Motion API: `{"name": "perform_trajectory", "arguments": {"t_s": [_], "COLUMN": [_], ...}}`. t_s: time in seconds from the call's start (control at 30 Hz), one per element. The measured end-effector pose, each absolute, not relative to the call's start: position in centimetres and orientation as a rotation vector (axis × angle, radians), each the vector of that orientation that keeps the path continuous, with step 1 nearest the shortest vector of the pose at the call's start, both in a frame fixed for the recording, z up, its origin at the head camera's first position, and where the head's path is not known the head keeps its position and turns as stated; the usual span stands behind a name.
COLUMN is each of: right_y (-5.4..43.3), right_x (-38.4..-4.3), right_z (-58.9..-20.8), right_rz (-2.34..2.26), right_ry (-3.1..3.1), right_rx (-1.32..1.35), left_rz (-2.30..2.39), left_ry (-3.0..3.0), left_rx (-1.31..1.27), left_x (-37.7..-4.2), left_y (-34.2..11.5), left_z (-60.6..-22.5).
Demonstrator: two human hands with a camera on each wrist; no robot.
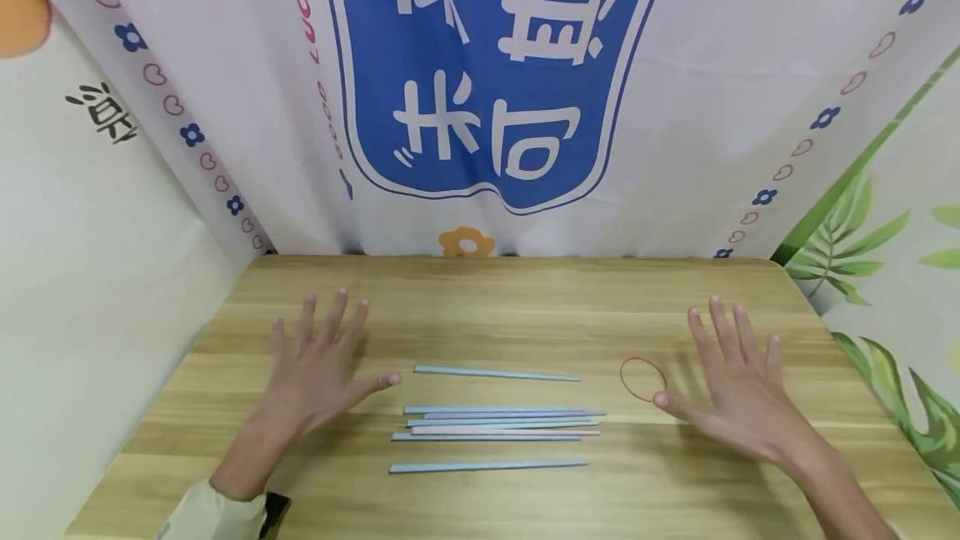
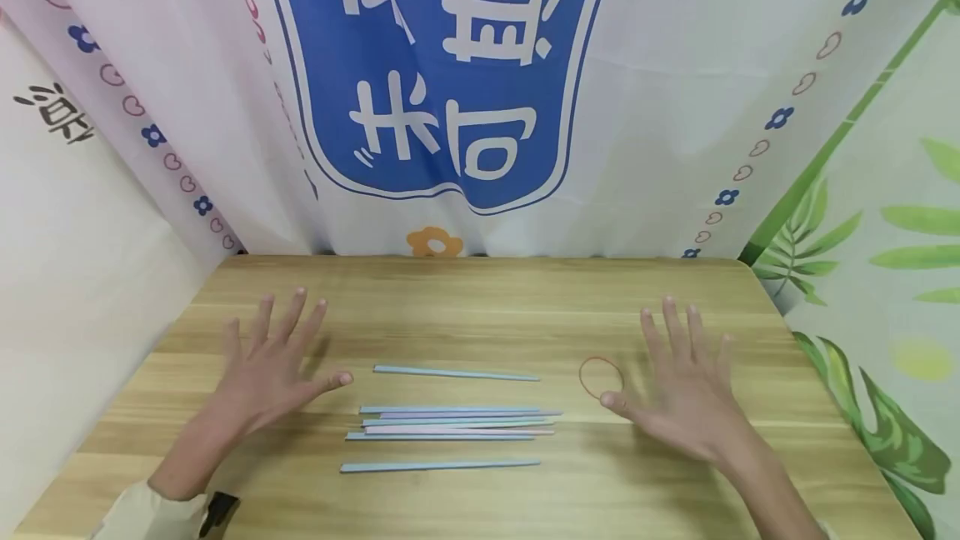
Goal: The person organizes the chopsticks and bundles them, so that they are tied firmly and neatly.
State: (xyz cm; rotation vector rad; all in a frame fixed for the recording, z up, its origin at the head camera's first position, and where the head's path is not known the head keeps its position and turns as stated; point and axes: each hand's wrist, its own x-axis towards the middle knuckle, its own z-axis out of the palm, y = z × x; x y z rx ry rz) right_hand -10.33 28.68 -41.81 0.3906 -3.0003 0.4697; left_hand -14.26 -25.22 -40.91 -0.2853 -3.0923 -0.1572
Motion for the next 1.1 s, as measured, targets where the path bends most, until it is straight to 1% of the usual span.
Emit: {"name": "perform_trajectory", "arguments": {"t_s": [0.5,0.73,0.9,1.1], "right_y": [24.7,23.0,22.1,21.0], "right_x": [-12.2,-12.6,-13.0,-13.3], "right_z": [-42.8,-44.2,-44.3,-44.4], "right_rz": [0.576,0.59,0.61,0.696], "right_ry": [-3.019,-2.95,-2.923,-2.936], "right_rx": [0.681,0.895,0.985,1.09], "left_rz": [-0.236,-0.346,-0.371,-0.388], "left_ry": [-3.056,-3.027,-3.014,-2.994], "left_rx": [-0.62,-0.775,-0.88,-0.979], "left_x": [-15.5,-15.5,-15.5,-14.8], "left_y": [-23.4,-22.4,-21.7,-21.0], "left_z": [-41.5,-41.9,-42.4,-43.2]}}
